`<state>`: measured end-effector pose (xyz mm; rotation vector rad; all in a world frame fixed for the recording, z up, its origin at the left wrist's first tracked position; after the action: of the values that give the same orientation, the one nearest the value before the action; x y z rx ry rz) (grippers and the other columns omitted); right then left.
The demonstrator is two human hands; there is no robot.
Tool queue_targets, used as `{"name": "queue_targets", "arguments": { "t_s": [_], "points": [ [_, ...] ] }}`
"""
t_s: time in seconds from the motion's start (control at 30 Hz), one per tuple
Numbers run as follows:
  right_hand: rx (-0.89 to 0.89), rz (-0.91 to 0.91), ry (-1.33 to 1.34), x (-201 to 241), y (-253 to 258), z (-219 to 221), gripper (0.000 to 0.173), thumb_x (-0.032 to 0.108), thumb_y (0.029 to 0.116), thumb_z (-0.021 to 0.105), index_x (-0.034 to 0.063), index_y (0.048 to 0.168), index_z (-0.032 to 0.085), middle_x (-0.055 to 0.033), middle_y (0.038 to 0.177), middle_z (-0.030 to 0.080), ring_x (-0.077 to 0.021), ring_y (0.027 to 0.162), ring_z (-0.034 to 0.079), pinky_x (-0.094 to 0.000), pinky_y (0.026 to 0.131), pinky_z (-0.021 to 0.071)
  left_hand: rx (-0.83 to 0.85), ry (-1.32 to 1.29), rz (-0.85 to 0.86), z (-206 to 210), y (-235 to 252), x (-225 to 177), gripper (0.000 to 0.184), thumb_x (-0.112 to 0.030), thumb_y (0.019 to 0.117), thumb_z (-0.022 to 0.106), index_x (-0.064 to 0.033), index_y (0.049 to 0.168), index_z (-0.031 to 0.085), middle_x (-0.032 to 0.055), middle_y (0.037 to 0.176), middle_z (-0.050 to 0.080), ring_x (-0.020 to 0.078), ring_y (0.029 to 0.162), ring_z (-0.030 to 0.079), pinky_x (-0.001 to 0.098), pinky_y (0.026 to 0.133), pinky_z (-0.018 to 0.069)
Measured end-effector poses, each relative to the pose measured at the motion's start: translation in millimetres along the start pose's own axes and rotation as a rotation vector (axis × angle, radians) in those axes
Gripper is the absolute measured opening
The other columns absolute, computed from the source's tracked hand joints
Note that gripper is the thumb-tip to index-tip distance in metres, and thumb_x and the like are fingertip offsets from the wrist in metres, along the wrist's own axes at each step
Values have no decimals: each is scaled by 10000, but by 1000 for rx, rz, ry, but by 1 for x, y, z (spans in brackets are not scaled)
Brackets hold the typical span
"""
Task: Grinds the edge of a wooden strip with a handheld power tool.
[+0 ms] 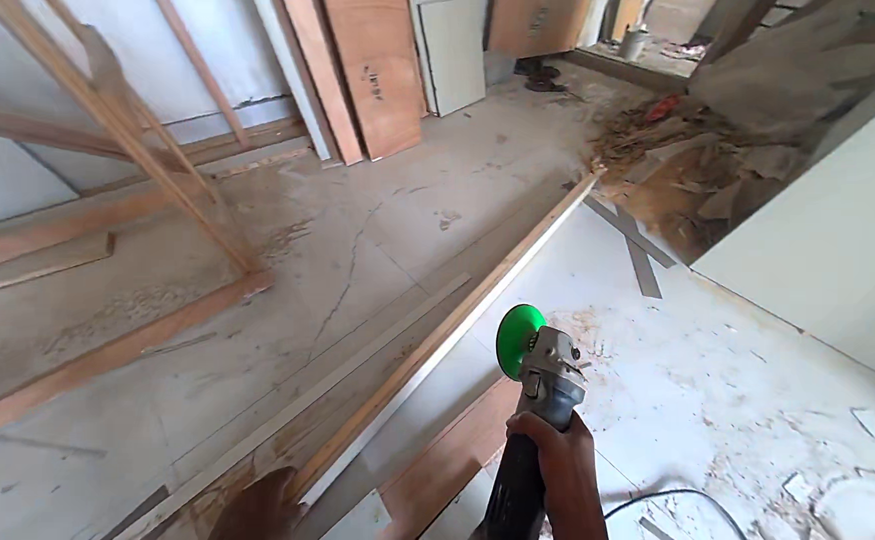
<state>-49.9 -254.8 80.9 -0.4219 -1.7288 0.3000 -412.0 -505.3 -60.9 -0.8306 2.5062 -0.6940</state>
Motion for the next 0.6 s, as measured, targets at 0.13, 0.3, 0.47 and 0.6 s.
{"name": "queue_targets", "arguments": {
  "t_s": [0.13,0.3,0.47,0.6],
  "points": [
    [-87,36,19,6,23,-18,478,165,623,876,29,1030,666,-108,788,720,-250,693,723,-460,619,605,37,-69,13,-45,-9,6,587,-436,846,797,35,1177,679,296,1057,690,489,1011,664,707,890,493],
    [-117,61,124,69,28,-20,372,62,686,862,3,997,669,-140,773,717,-270,678,721,-458,599,600,216,-230,116,-143,-41,-11,541,-363,856,823,59,1153,662,258,929,678,399,855,668,626,798,526],
    [-108,51,214,190,0,-51,347,143,775,798,20,1075,677,-138,828,712,-272,701,704,-468,599,586,408,-784,118,-238,-138,-103,420,-285,918,664,-65,1272,615,-18,1053,723,89,950,704,337,878,595],
    [-184,42,186,294,-32,-140,375,86,774,782,-27,1110,660,-170,842,729,-295,715,730,-477,630,625,551,-1112,310,-339,-225,-228,513,-246,961,652,-142,1433,476,-44,1179,725,97,1041,707,335,925,597]
  ]
}}
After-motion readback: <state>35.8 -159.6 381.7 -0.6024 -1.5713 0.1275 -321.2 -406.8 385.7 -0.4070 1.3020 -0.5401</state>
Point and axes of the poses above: each hand's wrist, its own y-axis towards the middle knuckle, its own z-axis out of the palm, x = y × z, the point moved 7 cm from there along y, towards the middle knuckle
